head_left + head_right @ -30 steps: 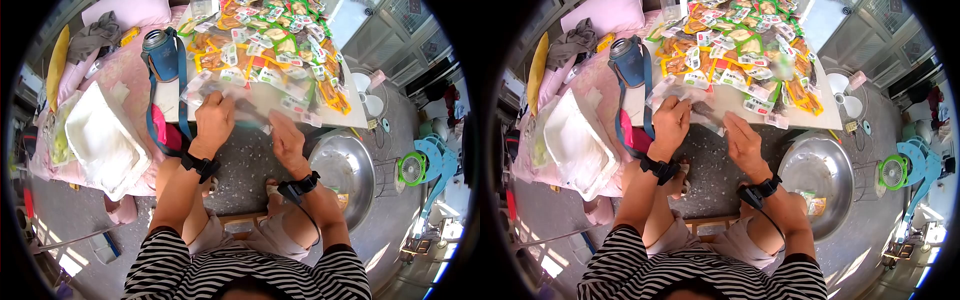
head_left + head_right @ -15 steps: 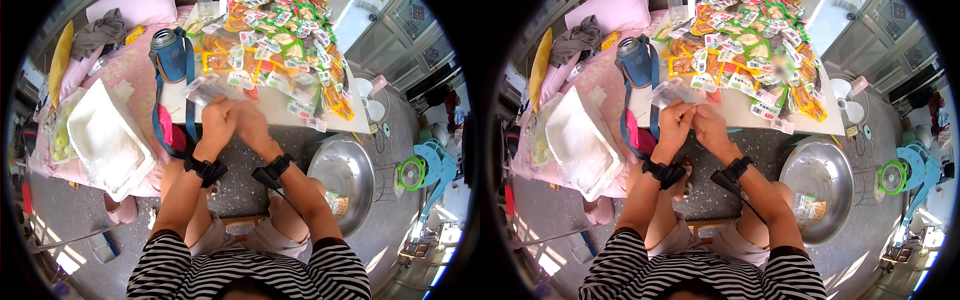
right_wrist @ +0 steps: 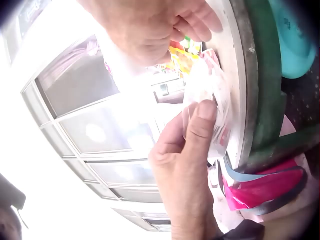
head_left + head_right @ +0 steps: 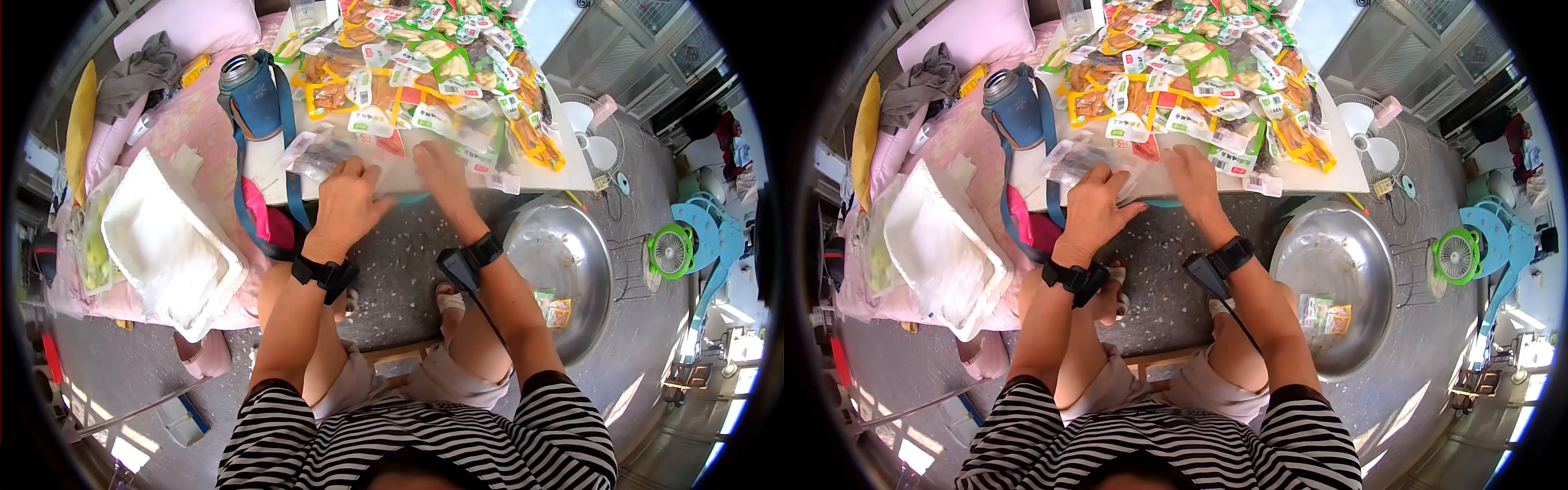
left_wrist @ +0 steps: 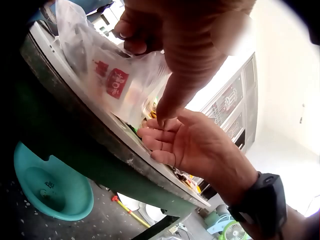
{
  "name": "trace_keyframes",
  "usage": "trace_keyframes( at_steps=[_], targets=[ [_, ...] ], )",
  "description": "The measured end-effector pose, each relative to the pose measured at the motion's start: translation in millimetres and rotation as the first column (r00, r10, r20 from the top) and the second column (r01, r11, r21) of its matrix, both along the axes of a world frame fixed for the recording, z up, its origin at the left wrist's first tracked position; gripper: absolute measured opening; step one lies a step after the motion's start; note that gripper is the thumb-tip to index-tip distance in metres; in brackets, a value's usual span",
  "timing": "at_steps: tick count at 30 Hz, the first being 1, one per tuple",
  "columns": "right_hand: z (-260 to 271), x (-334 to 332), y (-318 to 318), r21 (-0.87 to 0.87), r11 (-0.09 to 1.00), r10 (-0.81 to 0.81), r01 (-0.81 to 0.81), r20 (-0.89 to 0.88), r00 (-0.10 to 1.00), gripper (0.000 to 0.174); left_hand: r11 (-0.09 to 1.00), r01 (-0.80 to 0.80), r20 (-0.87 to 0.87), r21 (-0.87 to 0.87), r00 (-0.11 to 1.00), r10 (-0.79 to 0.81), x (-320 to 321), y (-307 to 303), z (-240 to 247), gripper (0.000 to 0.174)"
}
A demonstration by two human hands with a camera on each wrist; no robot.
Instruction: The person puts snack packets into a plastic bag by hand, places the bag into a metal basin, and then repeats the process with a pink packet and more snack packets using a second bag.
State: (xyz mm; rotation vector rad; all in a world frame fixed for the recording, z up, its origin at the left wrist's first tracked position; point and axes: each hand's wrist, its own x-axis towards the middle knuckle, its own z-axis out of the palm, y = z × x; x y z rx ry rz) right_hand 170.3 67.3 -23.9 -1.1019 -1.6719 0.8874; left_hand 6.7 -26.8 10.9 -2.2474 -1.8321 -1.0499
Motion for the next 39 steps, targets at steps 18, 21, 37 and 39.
trace_keyframes(
  at_steps=[18, 21, 37, 39],
  targets=[
    [18.6, -19.5, -34.1, -0.485, 0.526, 0.138, -0.699, -0.762, 0.633, 0.038, 0.965, 0.102, -0.280, 0.242, 0.960, -0.031, 16.7, -6.3, 0.4, 0.023],
    [18.0, -7.0, -46.4, -0.377, 0.755, 0.128, -0.537, -0.717, 0.685, 0.027, 0.942, 0.223, -0.277, 0.252, 0.949, -0.150, 28.4, -12.9, 3.3, 0.023],
    [-113.1, 381.3, -253.3, 0.077, 0.735, -0.676, 0.674, 0.163, 0.718, 0.024, 0.837, 0.451, -0.102, 0.310, 0.891, -0.443, 61.5, -23.6, 14.1, 0.037],
    [-163.4, 414.9, -275.7, -0.157, 0.643, -0.732, 0.749, 0.161, 0.662, 0.024, 0.837, 0.461, -0.112, 0.294, 0.886, -0.449, 63.8, -21.2, 10.4, 0.036]
  ],
)
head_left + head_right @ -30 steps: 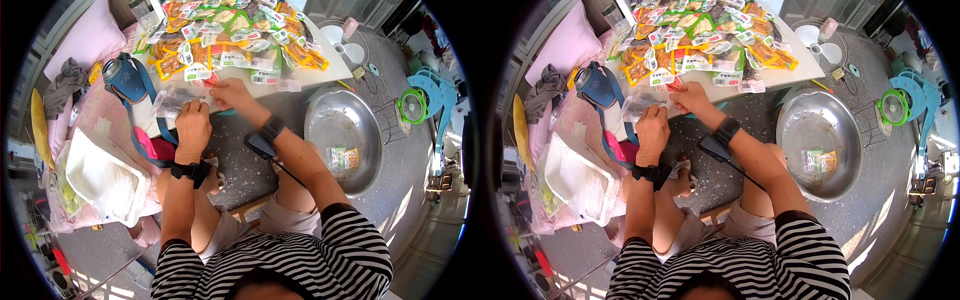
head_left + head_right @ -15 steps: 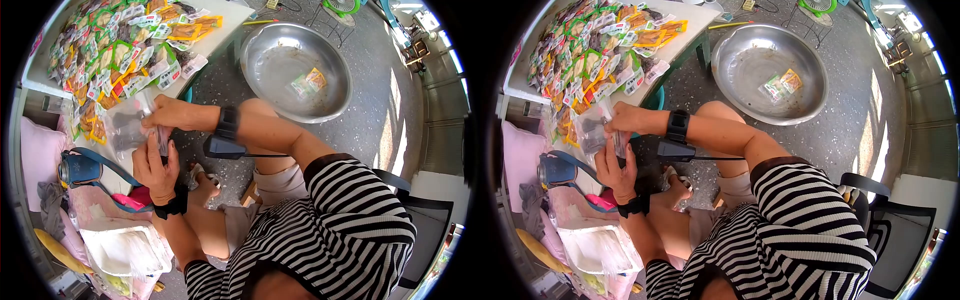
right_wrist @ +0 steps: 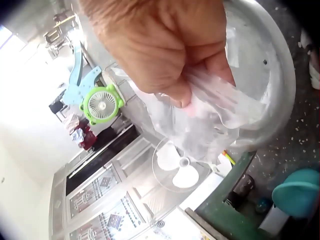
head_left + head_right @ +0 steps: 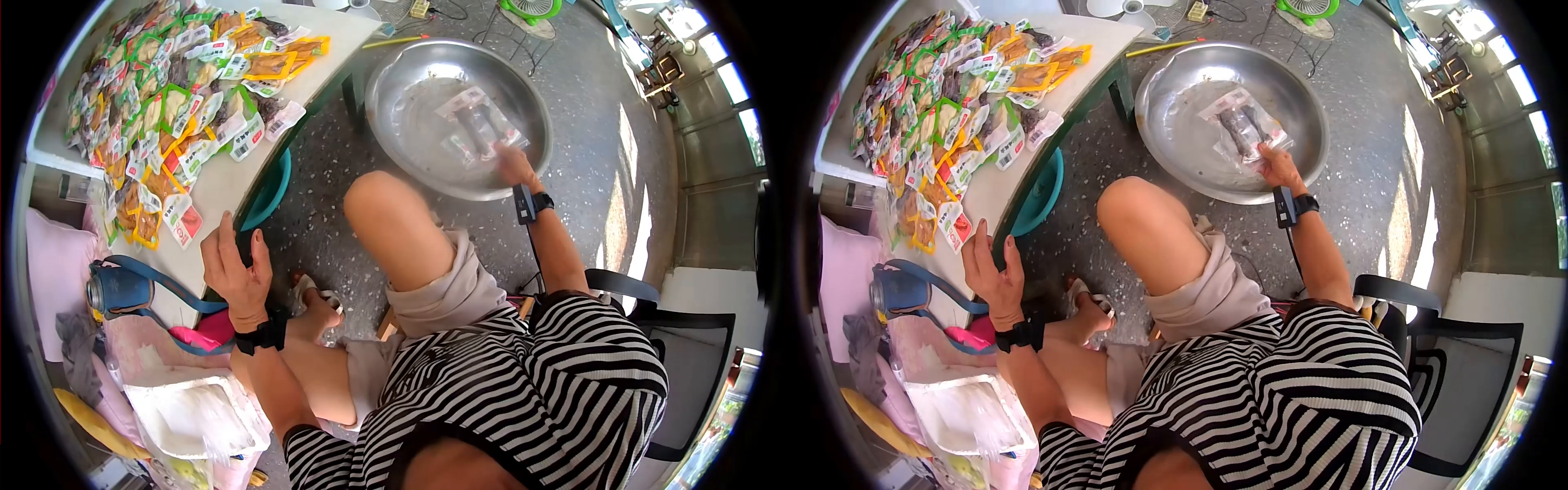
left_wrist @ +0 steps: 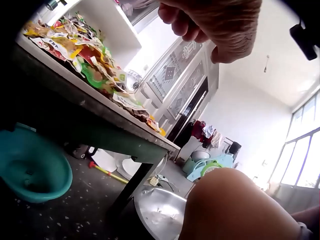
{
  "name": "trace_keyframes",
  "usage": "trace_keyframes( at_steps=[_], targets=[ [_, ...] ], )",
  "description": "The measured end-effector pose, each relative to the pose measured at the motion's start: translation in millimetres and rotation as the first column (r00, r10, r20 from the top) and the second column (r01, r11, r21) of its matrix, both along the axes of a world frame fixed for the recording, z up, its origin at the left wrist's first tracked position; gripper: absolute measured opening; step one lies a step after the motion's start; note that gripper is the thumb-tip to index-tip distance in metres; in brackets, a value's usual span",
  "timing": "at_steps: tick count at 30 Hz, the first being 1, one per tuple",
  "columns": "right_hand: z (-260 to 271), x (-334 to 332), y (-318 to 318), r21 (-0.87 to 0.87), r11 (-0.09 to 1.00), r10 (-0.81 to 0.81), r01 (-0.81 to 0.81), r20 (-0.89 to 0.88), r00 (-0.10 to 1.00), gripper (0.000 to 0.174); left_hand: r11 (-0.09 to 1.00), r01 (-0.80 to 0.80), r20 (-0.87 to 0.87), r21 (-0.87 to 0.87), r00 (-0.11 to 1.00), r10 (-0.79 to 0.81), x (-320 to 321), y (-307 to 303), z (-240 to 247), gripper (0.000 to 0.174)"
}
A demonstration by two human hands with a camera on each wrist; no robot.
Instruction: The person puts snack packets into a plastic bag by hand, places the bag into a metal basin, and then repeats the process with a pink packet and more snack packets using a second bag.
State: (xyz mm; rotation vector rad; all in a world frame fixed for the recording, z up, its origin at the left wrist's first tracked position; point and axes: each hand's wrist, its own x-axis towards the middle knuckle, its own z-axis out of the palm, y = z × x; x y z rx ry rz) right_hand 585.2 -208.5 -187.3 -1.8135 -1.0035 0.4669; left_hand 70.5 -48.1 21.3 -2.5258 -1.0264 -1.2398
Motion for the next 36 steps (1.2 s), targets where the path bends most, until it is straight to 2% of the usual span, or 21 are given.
trace_keyframes(
  at_steps=[1, 3, 5, 8, 9, 12, 14, 16, 18, 20, 23, 27, 28, 31, 33, 36],
  targets=[
    [-23.3, 13.5, -12.3, -0.152, 0.986, -0.105, 0.075, -0.197, 0.975, 0.026, 1.000, 0.003, -0.008, -0.006, 1.000, -0.003, 1.0, 1.0, -1.7, 0.035],
    [-58.2, 32.5, -28.4, -0.468, 0.876, -0.367, 0.112, -0.499, 0.785, 0.034, 1.000, -0.008, -0.024, -0.025, 1.000, 0.008, 1.7, 2.5, -4.5, 0.034],
    [-67.3, 22.4, -43.8, -0.482, 0.742, -0.607, 0.466, -0.187, 0.772, 0.034, 0.999, -0.019, -0.036, -0.027, 0.999, 0.018, 1.6, 5.9, -7.4, 0.033],
    [-87.2, 26.5, -64.2, -0.477, 0.794, -0.593, 0.376, -0.476, 0.649, 0.030, 0.999, -0.025, -0.047, -0.037, 0.999, 0.024, -2.5, 8.5, -12.7, 0.030],
    [-78.3, 19.3, -63.1, -0.518, 0.779, -0.602, 0.353, -0.459, 0.654, 0.030, 0.998, -0.025, -0.037, -0.050, 0.999, 0.023, -2.7, 10.2, -13.9, 0.029],
    [-47.9, 3.4, -53.0, -0.445, 0.867, -0.453, 0.223, -0.521, 0.723, 0.027, 0.997, -0.015, -0.014, -0.074, 1.000, 0.014, -0.4, 12.5, -13.5, 0.027],
    [-17.5, -13.1, -28.7, -0.322, 0.922, -0.369, 0.214, -0.566, 0.737, 0.028, 0.996, -0.020, -0.010, -0.086, 1.000, 0.019, -0.5, 11.2, -11.7, 0.026],
    [35.3, -40.8, 7.8, -0.168, 0.980, -0.192, 0.108, -0.638, 0.746, 0.030, 0.995, -0.059, -0.012, -0.084, 0.998, 0.058, -4.4, 11.6, -10.3, 0.025],
    [107.8, -86.6, 50.5, -0.075, 0.997, -0.019, -0.030, -0.586, 0.810, 0.031, 0.994, -0.094, 0.029, -0.058, 0.995, 0.095, -9.0, 12.3, -5.5, 0.023],
    [165.5, -129.8, 90.8, 0.052, 0.985, 0.164, -0.163, -0.549, 0.820, 0.029, 0.989, -0.125, 0.093, -0.085, 0.987, 0.132, -19.1, 15.2, -5.9, 0.020],
    [255.2, -204.5, 125.8, 0.306, 0.832, 0.553, -0.463, -0.511, 0.658, 0.028, 0.973, -0.210, 0.164, -0.099, 0.961, 0.224, -34.0, 18.4, -3.8, 0.017],
    [331.7, -291.5, 153.2, 0.513, 0.551, 0.830, -0.658, -0.419, 0.368, 0.028, 0.908, -0.389, 0.190, -0.154, 0.891, 0.413, -58.6, 27.4, -2.8, 0.012],
    [340.0, -309.3, 162.2, 0.549, 0.479, 0.872, -0.685, -0.384, 0.303, 0.028, 0.879, -0.441, 0.175, -0.185, 0.865, 0.470, -65.4, 29.9, -3.8, 0.012],
    [344.4, -357.3, 199.8, 0.569, 0.414, 0.906, -0.711, -0.335, 0.260, 0.029, 0.786, -0.552, 0.158, -0.278, 0.781, 0.604, -83.7, 35.9, -10.0, 0.010],
    [324.5, -379.8, 227.1, 0.510, 0.449, 0.885, -0.734, -0.366, 0.287, 0.028, 0.769, -0.574, 0.234, -0.282, 0.736, 0.635, -94.0, 36.0, -8.6, 0.010],
    [268.0, -403.4, 247.0, 0.376, 0.481, 0.852, -0.792, -0.415, 0.320, 0.026, 0.734, -0.611, 0.323, -0.296, 0.659, 0.679, -111.9, 32.3, -5.1, 0.010]
  ],
)
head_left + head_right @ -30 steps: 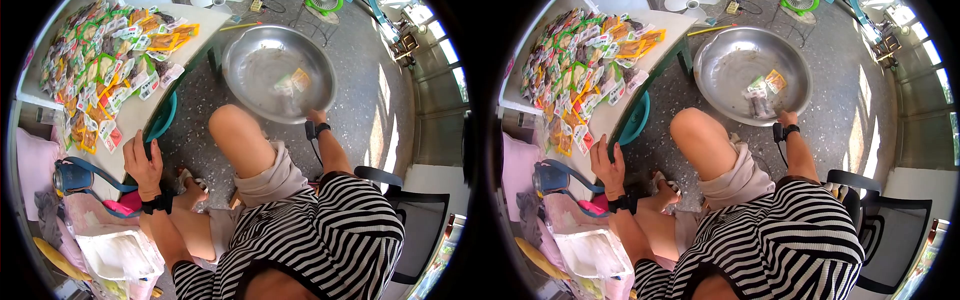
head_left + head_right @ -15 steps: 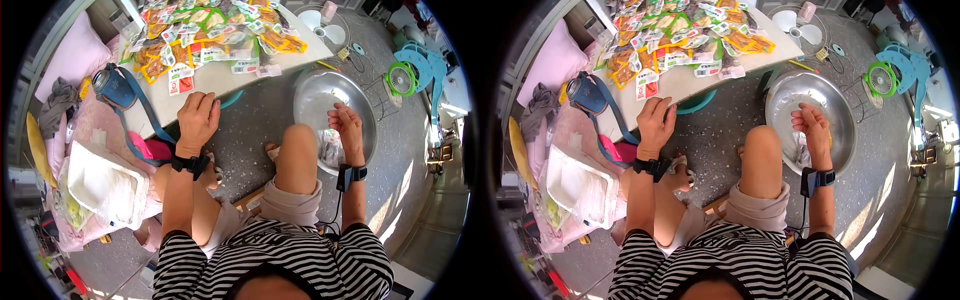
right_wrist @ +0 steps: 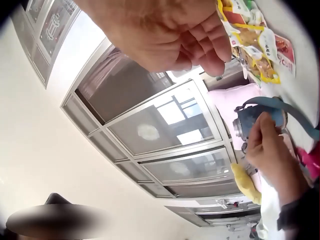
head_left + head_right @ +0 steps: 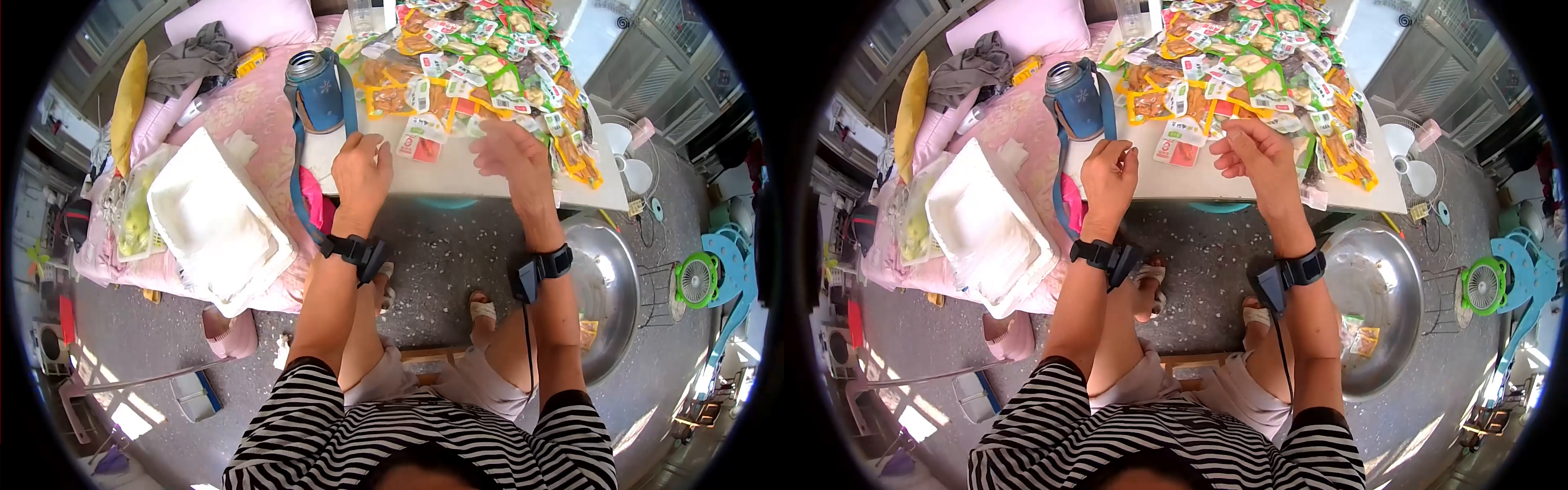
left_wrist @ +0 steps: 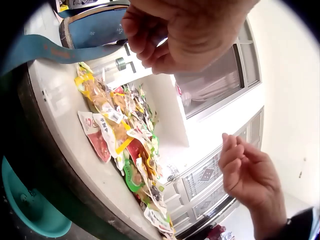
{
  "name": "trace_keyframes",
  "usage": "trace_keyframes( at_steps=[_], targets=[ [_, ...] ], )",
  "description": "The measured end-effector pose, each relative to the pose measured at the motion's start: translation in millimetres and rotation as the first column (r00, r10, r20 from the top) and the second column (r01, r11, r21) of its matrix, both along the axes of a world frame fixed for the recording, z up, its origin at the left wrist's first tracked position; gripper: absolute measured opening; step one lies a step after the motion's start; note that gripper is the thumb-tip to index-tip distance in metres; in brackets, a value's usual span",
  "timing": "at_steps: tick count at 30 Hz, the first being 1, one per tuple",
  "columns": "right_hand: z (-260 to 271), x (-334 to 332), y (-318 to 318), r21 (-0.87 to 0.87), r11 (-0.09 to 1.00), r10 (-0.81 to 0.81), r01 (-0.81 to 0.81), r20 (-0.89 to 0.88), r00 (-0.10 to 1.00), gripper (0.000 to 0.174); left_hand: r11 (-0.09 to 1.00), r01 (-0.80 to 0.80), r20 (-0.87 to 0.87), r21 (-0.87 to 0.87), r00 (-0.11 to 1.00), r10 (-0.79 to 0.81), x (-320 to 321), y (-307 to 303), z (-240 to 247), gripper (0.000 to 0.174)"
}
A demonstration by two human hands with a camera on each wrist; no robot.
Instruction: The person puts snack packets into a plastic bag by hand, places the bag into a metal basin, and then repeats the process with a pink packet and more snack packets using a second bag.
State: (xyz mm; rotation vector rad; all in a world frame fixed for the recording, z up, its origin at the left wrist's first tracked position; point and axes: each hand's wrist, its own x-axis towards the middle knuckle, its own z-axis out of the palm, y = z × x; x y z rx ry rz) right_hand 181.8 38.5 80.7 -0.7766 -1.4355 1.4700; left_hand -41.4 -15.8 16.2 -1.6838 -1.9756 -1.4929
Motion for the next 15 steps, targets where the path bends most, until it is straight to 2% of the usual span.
trace_keyframes(
  at_steps=[3, 6, 8, 10, 12, 14, 15],
  targets=[
    [-73.6, -1.1, 1.7, -0.101, 0.995, 0.040, -0.025, 0.146, 0.988, 0.024, 0.998, -0.030, 0.084, 0.048, 0.996, 0.026, -19.8, -16.1, 12.2, 0.013],
    [-107.3, 3.2, -5.1, -0.186, 0.980, 0.142, -0.074, 0.381, 0.913, 0.023, 0.964, -0.212, 0.094, 0.157, 0.975, 0.200, -53.1, -47.5, 48.3, 0.017],
    [-98.7, 1.7, -8.5, -0.149, 0.984, 0.141, -0.093, 0.357, 0.924, 0.022, 0.908, -0.406, -0.016, 0.103, 0.912, 0.410, -92.1, -75.3, 55.3, 0.022],
    [-94.9, 4.2, -8.0, -0.123, 0.987, 0.139, -0.102, 0.344, 0.929, 0.022, 0.775, -0.632, -0.348, 0.008, 0.724, 0.595, -122.0, -105.9, 58.6, 0.023],
    [-98.3, 11.9, -6.5, -0.117, 0.990, 0.115, -0.080, 0.327, 0.938, 0.022, 0.602, -0.790, -0.532, -0.112, 0.560, 0.635, -161.1, -129.3, 43.4, 0.024],
    [-94.3, 16.3, -9.8, -0.108, 0.989, 0.127, -0.097, 0.317, 0.940, 0.022, 0.399, -0.807, -0.594, -0.436, 0.591, 0.546, -210.6, -150.8, 18.4, 0.025],
    [-91.2, 19.2, -10.5, -0.100, 0.990, 0.127, -0.101, 0.315, 0.941, 0.022, 0.358, -0.779, -0.602, -0.515, 0.626, 0.496, -226.6, -161.8, 5.3, 0.026]
  ],
)
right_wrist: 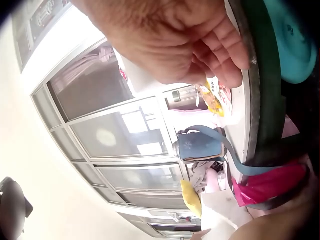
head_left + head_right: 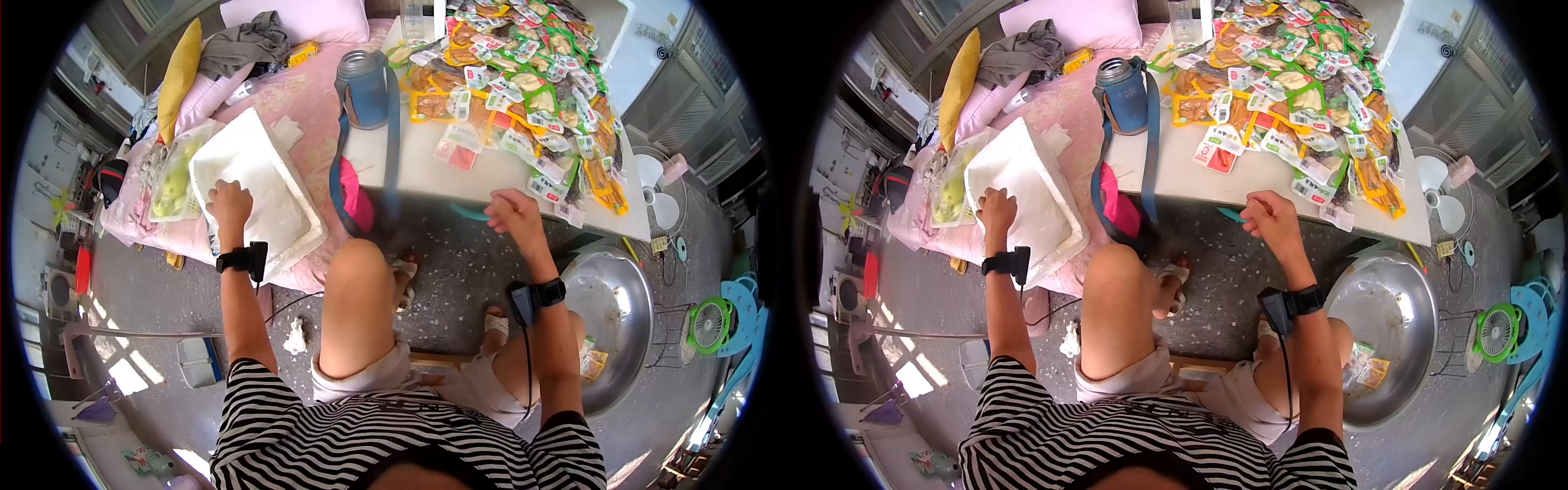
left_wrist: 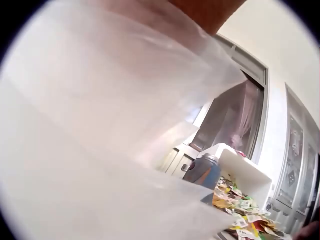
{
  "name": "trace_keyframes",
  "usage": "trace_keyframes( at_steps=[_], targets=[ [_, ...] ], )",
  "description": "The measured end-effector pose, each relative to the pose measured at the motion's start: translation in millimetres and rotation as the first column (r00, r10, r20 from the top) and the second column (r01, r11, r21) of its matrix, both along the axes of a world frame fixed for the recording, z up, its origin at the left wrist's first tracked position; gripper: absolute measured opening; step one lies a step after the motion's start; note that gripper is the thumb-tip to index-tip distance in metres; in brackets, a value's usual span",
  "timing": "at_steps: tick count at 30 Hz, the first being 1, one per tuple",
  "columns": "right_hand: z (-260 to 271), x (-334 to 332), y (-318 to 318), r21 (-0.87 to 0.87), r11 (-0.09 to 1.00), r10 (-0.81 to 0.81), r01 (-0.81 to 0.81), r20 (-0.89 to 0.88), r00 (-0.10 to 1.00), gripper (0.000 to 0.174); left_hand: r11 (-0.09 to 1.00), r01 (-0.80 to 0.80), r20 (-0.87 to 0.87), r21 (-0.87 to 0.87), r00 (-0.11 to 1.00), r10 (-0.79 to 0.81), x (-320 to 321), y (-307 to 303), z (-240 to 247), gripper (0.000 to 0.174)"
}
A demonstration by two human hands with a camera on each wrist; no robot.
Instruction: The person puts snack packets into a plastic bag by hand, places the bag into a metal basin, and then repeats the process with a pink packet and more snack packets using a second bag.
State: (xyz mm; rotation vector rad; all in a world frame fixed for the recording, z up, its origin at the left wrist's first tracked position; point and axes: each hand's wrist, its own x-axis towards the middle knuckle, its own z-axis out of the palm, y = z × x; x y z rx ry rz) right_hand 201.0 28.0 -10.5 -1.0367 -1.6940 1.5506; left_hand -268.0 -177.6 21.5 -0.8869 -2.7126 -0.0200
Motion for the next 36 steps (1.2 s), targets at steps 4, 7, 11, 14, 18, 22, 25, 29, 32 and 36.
trace_keyframes(
  at_steps=[4, 7, 11, 14, 18, 22, 25, 29, 32, 36],
  targets=[
    [-0.6, 0.0, -1.3, -0.038, 0.999, -0.009, 0.009, 0.002, 1.000, 0.027, 0.998, -0.016, 0.273, 0.057, 0.962, 0.000, -53.5, -21.4, -47.0, 0.019],
    [-0.2, 2.9, -3.1, -0.030, 0.999, -0.015, 0.015, -0.012, 1.000, 0.026, 0.990, 0.054, 0.033, 0.131, 0.998, -0.059, -39.8, -21.6, -37.8, 0.011],
    [3.6, 9.8, -1.5, -0.012, 1.000, -0.027, 0.026, -0.030, 0.999, 0.025, 0.909, 0.120, -0.256, 0.399, 0.967, -0.015, 6.0, -25.5, 18.5, 0.015],
    [4.9, 8.1, -2.2, 0.002, 1.000, -0.014, 0.014, -0.055, 0.998, 0.029, 0.686, 0.543, -0.485, 0.484, 0.819, -0.307, 75.1, -14.1, 73.4, 0.013],
    [32.0, 3.3, -11.8, -0.123, 0.992, -0.020, -0.010, -0.243, 0.970, 0.048, 0.391, 0.886, -0.533, 0.251, 0.463, -0.708, 188.2, 31.5, 100.5, 0.022],
    [35.4, 9.9, 3.5, -0.394, 0.883, 0.022, -0.253, -0.506, 0.862, 0.062, 0.092, 0.995, -0.406, 0.028, 0.095, -0.909, 246.4, 72.1, 82.2, 0.030],
    [32.5, 14.9, 9.4, -0.391, 0.879, 0.026, -0.272, -0.531, 0.847, 0.059, -0.008, 0.996, -0.330, -0.089, -0.037, -0.943, 265.7, 89.3, 74.7, 0.031],
    [31.2, 26.4, 16.4, -0.195, 0.968, 0.083, -0.158, -0.347, 0.934, 0.041, 0.015, 0.988, -0.286, -0.152, -0.030, -0.958, 268.6, 113.0, 70.5, 0.031],
    [24.2, 22.9, 18.6, -0.147, 0.988, 0.009, -0.046, -0.243, 0.970, 0.026, 0.147, 0.985, -0.338, -0.087, 0.110, -0.935, 272.4, 133.8, 75.9, 0.025],
    [-0.6, -8.0, 23.0, -0.218, 0.970, -0.154, 0.111, -0.190, 0.970, 0.020, 0.252, 0.875, -0.143, 0.414, 0.336, -0.931, 295.6, 146.3, 65.6, 0.012]
  ],
)
